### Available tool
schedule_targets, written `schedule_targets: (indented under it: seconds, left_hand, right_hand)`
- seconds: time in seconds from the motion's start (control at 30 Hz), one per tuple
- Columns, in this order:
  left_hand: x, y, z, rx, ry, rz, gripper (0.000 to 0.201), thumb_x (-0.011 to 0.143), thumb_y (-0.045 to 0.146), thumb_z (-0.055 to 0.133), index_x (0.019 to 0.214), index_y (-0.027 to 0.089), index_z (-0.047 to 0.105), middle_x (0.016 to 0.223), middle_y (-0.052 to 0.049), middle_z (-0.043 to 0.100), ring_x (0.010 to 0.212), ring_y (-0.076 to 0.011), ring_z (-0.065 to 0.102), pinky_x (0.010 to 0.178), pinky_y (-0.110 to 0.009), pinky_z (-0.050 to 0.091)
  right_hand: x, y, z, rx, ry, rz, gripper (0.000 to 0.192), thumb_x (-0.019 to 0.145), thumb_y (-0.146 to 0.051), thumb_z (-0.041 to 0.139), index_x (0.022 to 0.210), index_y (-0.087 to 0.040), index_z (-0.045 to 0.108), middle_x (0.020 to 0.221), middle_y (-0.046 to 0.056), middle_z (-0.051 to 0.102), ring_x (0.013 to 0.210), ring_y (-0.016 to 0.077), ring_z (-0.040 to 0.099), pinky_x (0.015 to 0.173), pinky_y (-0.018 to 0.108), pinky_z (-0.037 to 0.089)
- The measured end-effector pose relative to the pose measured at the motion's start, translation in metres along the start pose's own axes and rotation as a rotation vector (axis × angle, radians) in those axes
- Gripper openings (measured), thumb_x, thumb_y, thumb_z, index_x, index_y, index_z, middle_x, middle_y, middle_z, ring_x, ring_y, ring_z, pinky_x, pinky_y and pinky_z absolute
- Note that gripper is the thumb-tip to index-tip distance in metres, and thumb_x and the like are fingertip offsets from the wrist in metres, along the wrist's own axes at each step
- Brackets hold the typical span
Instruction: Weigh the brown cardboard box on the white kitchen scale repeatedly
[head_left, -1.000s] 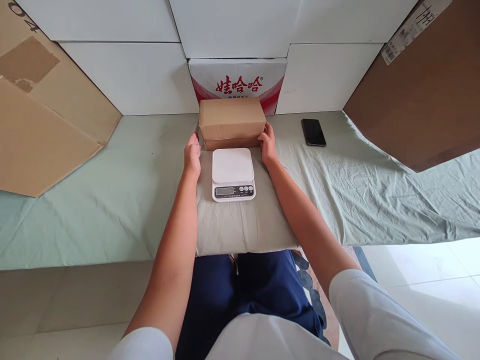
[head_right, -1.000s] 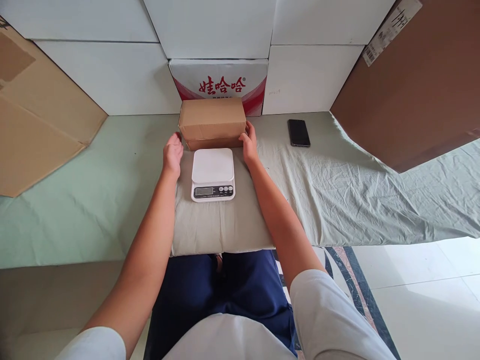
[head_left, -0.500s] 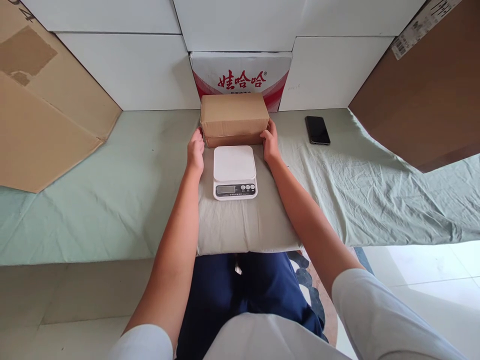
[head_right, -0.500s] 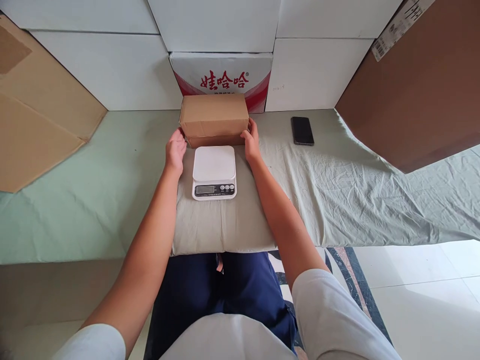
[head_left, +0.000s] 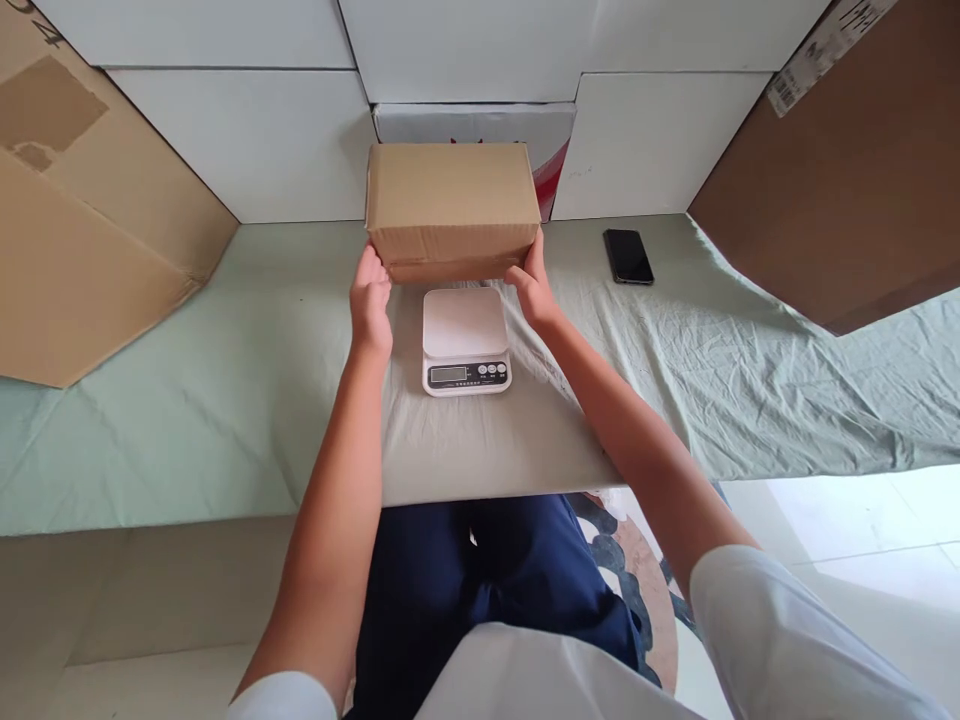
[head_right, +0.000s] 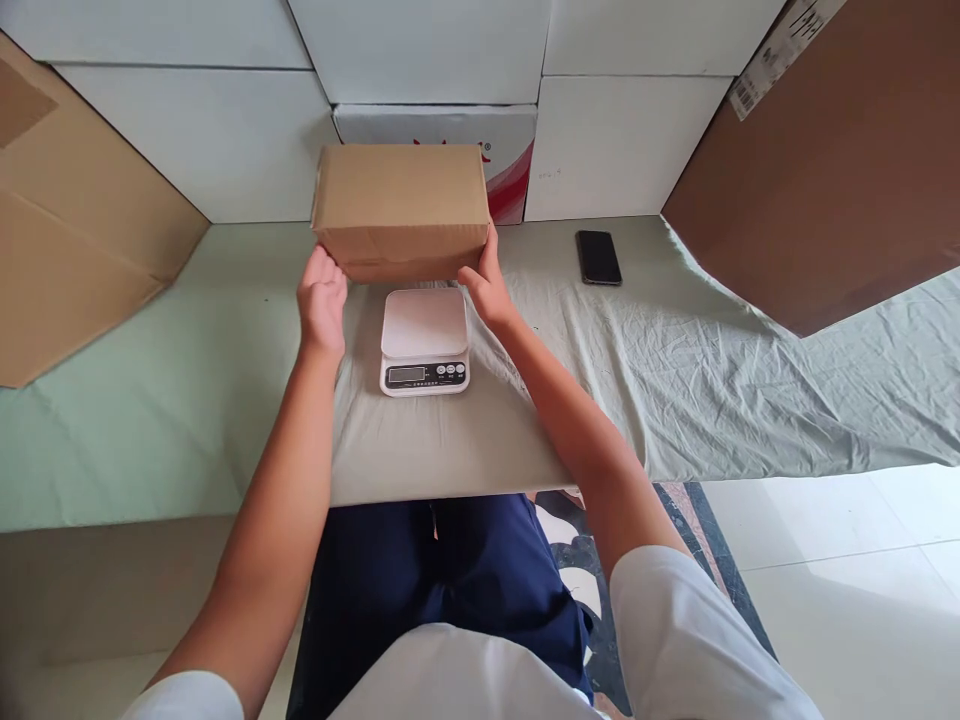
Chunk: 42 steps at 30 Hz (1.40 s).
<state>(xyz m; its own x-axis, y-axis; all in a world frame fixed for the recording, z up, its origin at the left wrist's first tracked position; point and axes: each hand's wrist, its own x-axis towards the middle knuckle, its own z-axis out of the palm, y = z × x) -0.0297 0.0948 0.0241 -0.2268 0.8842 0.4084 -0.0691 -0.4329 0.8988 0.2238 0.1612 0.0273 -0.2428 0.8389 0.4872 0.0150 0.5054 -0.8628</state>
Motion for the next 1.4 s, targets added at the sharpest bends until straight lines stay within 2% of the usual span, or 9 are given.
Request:
schedule_targets:
  seconds: [0.13,0.23,0.3,0.43,0.53,0.63,0.8,1.03,1.4]
  left_hand:
    - [-0.069,0.029,0.002,0.023,0.073,0.044,0.069,0.082,0.038,0.058,0.150,0.036,0.054,0.163,0.007,0.050,0.163,-0.0243,0.028,0.135,-0.038,0.024]
    - [-0.111,0.034,0.010,0.010,0.119,0.037,0.074,0.081,0.033,0.059,0.154,0.031,0.050,0.168,0.004,0.044,0.164,-0.0266,0.025,0.136,-0.041,0.023]
    - [-0.123,0.031,0.013,0.004,0.132,0.027,0.076,0.080,0.033,0.060,0.155,0.027,0.050,0.169,0.000,0.043,0.164,-0.0280,0.024,0.136,-0.043,0.023]
    - [-0.123,0.021,0.013,-0.002,0.127,-0.016,0.077,0.079,0.030,0.060,0.155,0.022,0.050,0.169,-0.004,0.043,0.163,-0.0287,0.026,0.135,-0.043,0.023]
    - [-0.121,0.018,0.009,0.002,0.127,-0.053,0.077,0.079,0.027,0.058,0.155,0.022,0.050,0.169,-0.003,0.043,0.162,-0.0275,0.028,0.135,-0.043,0.025]
    - [-0.122,0.017,0.007,0.008,0.128,-0.070,0.076,0.079,0.025,0.056,0.155,0.024,0.049,0.168,-0.002,0.044,0.162,-0.0256,0.028,0.135,-0.041,0.026]
    - [-0.123,0.018,0.006,0.008,0.121,-0.072,0.078,0.078,0.021,0.054,0.156,0.023,0.048,0.169,-0.001,0.043,0.162,-0.0239,0.028,0.135,-0.040,0.027]
    - [-0.119,0.017,0.006,0.039,0.092,-0.053,0.078,0.080,0.027,0.054,0.158,0.025,0.046,0.170,0.000,0.042,0.163,-0.0238,0.026,0.135,-0.041,0.025]
    - [-0.115,0.019,0.006,0.049,0.079,-0.067,0.078,0.081,0.035,0.056,0.158,0.027,0.045,0.172,0.000,0.038,0.164,-0.0259,0.022,0.136,-0.042,0.021]
  right_hand:
    - [-0.057,-0.042,-0.004,0.006,-0.069,-0.027,0.092,0.079,-0.052,0.065,0.157,-0.035,0.020,0.170,0.001,0.031,0.166,0.0317,0.010,0.138,0.058,0.013]
    - [-0.096,-0.055,-0.003,0.017,-0.046,-0.008,0.090,0.079,-0.050,0.063,0.157,-0.035,0.021,0.167,0.002,0.034,0.163,0.0316,0.020,0.138,0.056,0.017]
    - [-0.110,-0.055,-0.001,0.027,-0.016,-0.002,0.086,0.080,-0.050,0.059,0.156,-0.035,0.022,0.164,0.003,0.037,0.160,0.0313,0.027,0.137,0.055,0.022]
    - [-0.111,-0.052,0.002,0.056,0.035,0.027,0.080,0.079,-0.048,0.058,0.152,-0.034,0.029,0.155,0.005,0.046,0.152,0.0321,0.036,0.134,0.057,0.028]
    - [-0.108,-0.048,0.001,0.080,0.067,0.084,0.075,0.079,-0.048,0.059,0.149,-0.034,0.034,0.147,0.005,0.052,0.141,0.0324,0.046,0.128,0.059,0.036]
    - [-0.108,-0.045,0.000,0.096,0.086,0.108,0.070,0.079,-0.048,0.058,0.145,-0.035,0.038,0.140,0.005,0.054,0.133,0.0318,0.050,0.124,0.060,0.040]
    - [-0.108,-0.044,-0.001,0.103,0.096,0.132,0.067,0.077,-0.048,0.060,0.141,-0.035,0.041,0.137,0.004,0.053,0.131,0.0314,0.048,0.123,0.059,0.041]
    - [-0.107,-0.050,0.001,0.091,0.059,0.105,0.057,0.081,-0.047,0.058,0.134,-0.033,0.044,0.138,0.005,0.052,0.135,0.0308,0.046,0.123,0.057,0.042]
    - [-0.106,-0.056,0.002,0.047,0.052,0.141,0.072,0.081,-0.057,0.057,0.146,-0.035,0.035,0.147,0.005,0.051,0.150,0.0332,0.037,0.131,0.057,0.033]
